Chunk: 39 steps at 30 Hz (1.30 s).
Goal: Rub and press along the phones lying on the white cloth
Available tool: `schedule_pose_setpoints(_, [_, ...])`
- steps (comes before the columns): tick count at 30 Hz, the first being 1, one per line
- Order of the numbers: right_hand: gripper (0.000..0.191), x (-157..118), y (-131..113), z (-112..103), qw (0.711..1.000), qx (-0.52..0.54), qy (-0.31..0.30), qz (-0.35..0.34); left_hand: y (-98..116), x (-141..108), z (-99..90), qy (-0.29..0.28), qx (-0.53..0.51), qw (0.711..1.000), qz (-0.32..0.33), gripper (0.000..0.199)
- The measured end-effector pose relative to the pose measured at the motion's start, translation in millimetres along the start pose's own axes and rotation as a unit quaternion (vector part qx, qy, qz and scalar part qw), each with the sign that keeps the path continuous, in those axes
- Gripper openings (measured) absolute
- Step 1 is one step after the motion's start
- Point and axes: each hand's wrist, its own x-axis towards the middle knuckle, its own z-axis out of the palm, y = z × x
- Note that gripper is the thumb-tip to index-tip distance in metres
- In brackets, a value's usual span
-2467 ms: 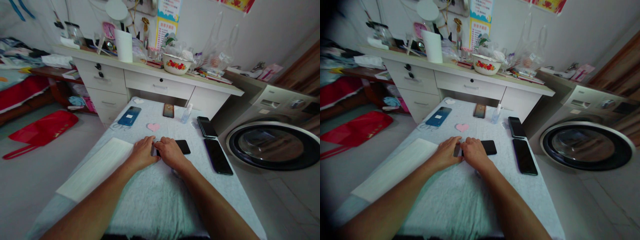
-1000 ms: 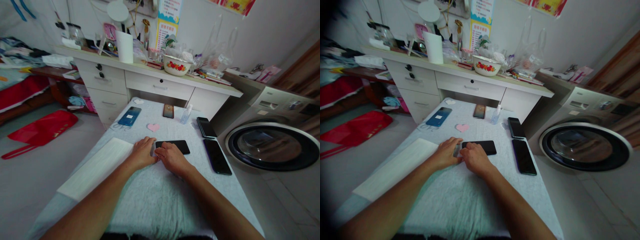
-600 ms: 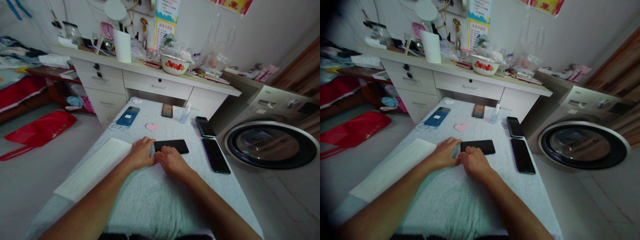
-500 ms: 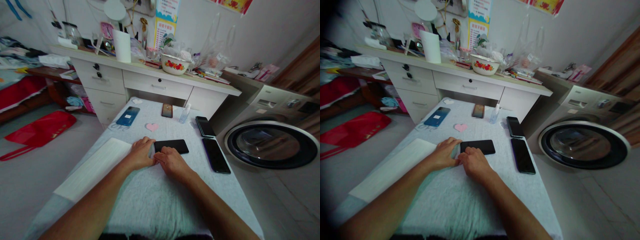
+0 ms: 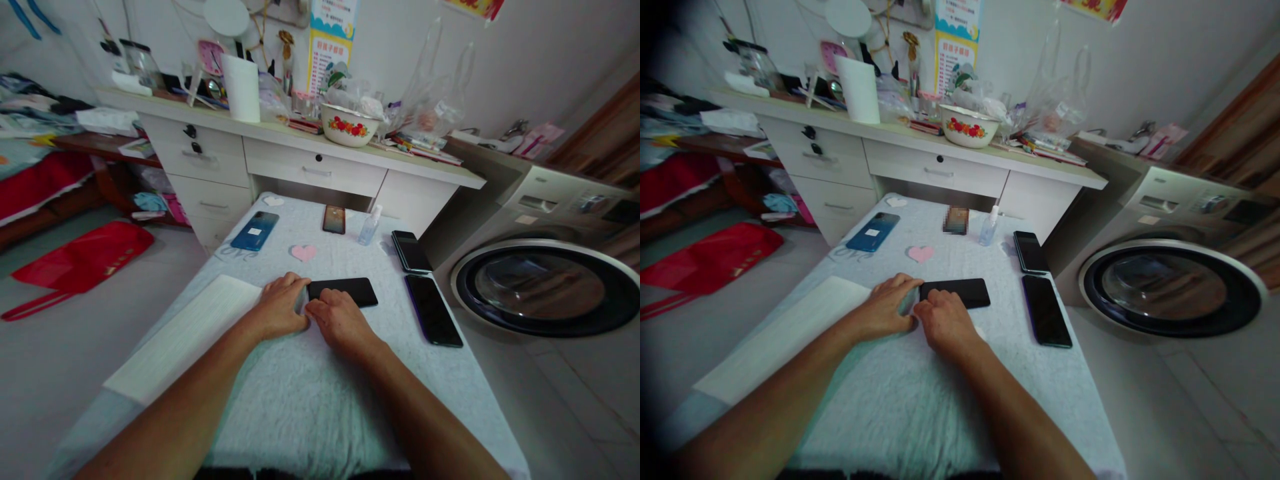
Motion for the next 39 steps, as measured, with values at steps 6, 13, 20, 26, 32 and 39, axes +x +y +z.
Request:
schedule_pose_setpoints(6, [0.027, 6, 1, 3, 1.000, -0.014, 0.006, 0.019, -1, 1, 2.1, 0.009, 0.003, 1.000, -0.001, 0.071])
schedule_pose_setpoints(13, [0.029, 6, 3, 2, 1.000, -0.007, 0.006, 0.022, 1, 1, 1.0, 0.009, 0.003, 1.000, -0.004, 0.070])
schedule_pose_setpoints(20, [0.029, 1, 2, -2, 1.000, 0.010, 0.005, 0.007, 2, 1, -1.1, 0.006, 0.002, 1.000, -0.015, 0.066])
schedule_pose_setpoints(26, [0.029, -5, 3, -8, 0.999, 0.045, -0.003, -0.003, 3, 1, -0.9, 0.009, 0.000, 1.000, -0.013, 0.063])
schedule_pose_setpoints(32, [0.025, -8, 5, -10, 0.997, 0.073, -0.017, -0.023, 3, 1, -1.2, 0.011, 0.005, 1.000, -0.014, 0.064])
schedule_pose_setpoints(39, [0.027, -8, 3, -13, 0.997, 0.074, -0.021, -0.014, 1, 1, 0.0, 0.012, 0.005, 1.000, -0.012, 0.063])
